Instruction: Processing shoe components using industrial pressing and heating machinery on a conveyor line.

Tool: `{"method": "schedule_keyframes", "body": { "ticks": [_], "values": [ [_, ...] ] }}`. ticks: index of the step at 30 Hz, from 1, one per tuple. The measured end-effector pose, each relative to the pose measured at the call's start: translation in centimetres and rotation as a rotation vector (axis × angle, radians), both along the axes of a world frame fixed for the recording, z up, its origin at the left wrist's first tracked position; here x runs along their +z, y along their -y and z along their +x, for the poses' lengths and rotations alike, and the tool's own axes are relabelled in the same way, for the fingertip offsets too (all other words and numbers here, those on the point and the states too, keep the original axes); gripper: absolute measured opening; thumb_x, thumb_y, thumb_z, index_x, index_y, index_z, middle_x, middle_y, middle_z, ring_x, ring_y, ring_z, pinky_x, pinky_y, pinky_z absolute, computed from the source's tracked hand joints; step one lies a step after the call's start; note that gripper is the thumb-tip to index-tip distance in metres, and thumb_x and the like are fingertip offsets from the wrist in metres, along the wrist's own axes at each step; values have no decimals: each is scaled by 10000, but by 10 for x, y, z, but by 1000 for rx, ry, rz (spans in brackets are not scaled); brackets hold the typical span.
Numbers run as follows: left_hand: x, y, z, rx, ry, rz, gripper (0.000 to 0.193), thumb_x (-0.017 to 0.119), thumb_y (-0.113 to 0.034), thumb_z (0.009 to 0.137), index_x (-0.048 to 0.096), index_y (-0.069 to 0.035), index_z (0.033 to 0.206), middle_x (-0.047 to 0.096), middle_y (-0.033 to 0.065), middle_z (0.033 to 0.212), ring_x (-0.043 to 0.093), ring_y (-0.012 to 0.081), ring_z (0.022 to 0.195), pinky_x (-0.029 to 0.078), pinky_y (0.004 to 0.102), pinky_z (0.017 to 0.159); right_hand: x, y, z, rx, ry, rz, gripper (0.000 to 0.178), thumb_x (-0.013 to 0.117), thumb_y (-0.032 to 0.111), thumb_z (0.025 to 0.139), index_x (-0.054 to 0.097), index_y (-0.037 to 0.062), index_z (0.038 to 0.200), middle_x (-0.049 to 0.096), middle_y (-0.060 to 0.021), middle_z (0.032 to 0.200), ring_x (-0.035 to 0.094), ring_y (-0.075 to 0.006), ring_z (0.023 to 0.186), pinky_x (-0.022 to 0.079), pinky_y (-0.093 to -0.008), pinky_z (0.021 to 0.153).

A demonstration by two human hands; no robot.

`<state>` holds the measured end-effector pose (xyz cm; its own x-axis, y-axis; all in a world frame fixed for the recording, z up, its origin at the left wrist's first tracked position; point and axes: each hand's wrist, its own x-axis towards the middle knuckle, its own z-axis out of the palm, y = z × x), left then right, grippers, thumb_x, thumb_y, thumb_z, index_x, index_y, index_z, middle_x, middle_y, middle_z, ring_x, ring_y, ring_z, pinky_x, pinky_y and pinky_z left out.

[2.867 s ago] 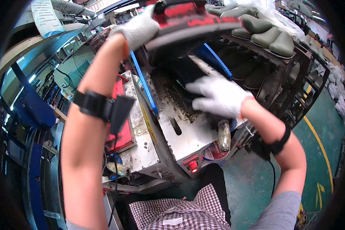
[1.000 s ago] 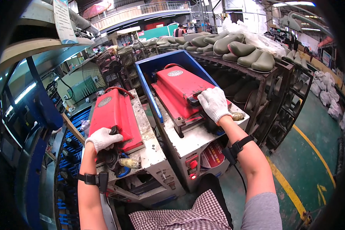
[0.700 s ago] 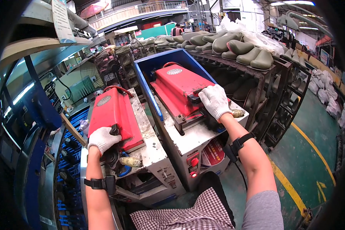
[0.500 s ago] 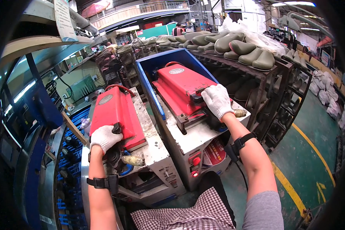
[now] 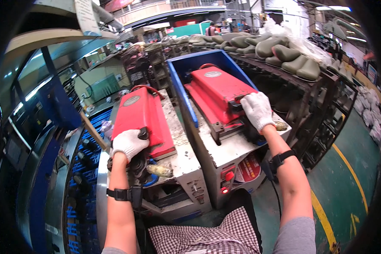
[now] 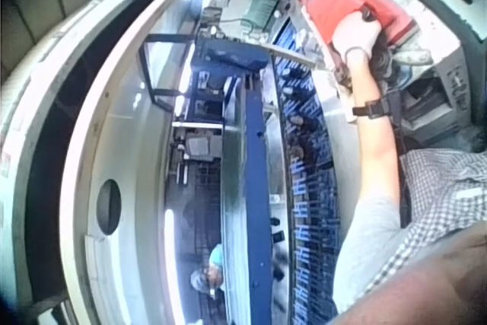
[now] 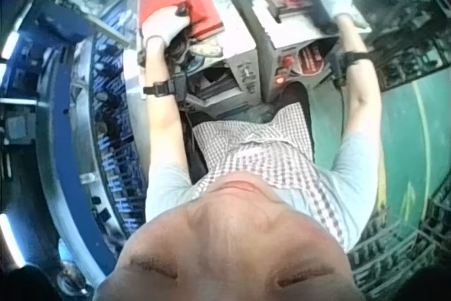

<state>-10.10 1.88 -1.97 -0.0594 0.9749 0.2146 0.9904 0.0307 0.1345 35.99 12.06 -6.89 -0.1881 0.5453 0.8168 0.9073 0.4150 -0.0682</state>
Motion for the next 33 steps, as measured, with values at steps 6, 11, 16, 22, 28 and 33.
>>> {"method": "schedule_keyframes", "body": {
  "ticks": [6,11,16,22,28,33],
  "values": [
    [-10,7,-26,6,60,2,396,664,-451,790,795,-130,981,756,205,969,742,394,938,580,474,825,8,-3,-25,70,40,-41,233,606,258,992,716,69,912,691,-140,946,627,-372,1007,483,-488,920],
    [1,6,-4,-5,-13,-4,384,641,-407,792,805,-114,978,775,184,982,756,387,961,592,471,849,0,0,-4,109,-41,-12,235,581,225,1003,700,37,926,676,-161,950,621,-378,1005,472,-500,902],
    [3,11,-10,32,49,-42,393,646,-387,773,807,-120,1011,774,191,1032,748,387,999,594,468,867,-9,-12,-6,115,-37,-13,223,591,216,1018,696,32,951,658,-154,951,604,-371,979,466,-471,900],
    [0,9,-13,31,46,-37,393,647,-372,766,809,-112,1012,776,185,1047,745,390,1014,594,467,878,-8,-15,-2,94,-21,-43,249,569,230,1054,701,24,1008,667,-153,1012,628,-366,1011,476,-460,920],
    [5,10,-7,40,18,-54,371,647,-366,783,809,-125,1015,777,180,1042,751,374,1006,594,459,877,-8,-12,-5,128,-46,4,239,592,225,1036,705,35,948,654,-151,933,606,-368,964,467,-472,882],
    [-2,8,-12,23,4,-18,379,649,-409,793,802,-135,1005,774,167,1038,743,373,1005,589,452,875,-5,-10,-9,99,-19,12,243,584,233,1028,688,43,919,653,-156,938,594,-383,965,463,-487,892]
  ]
}}
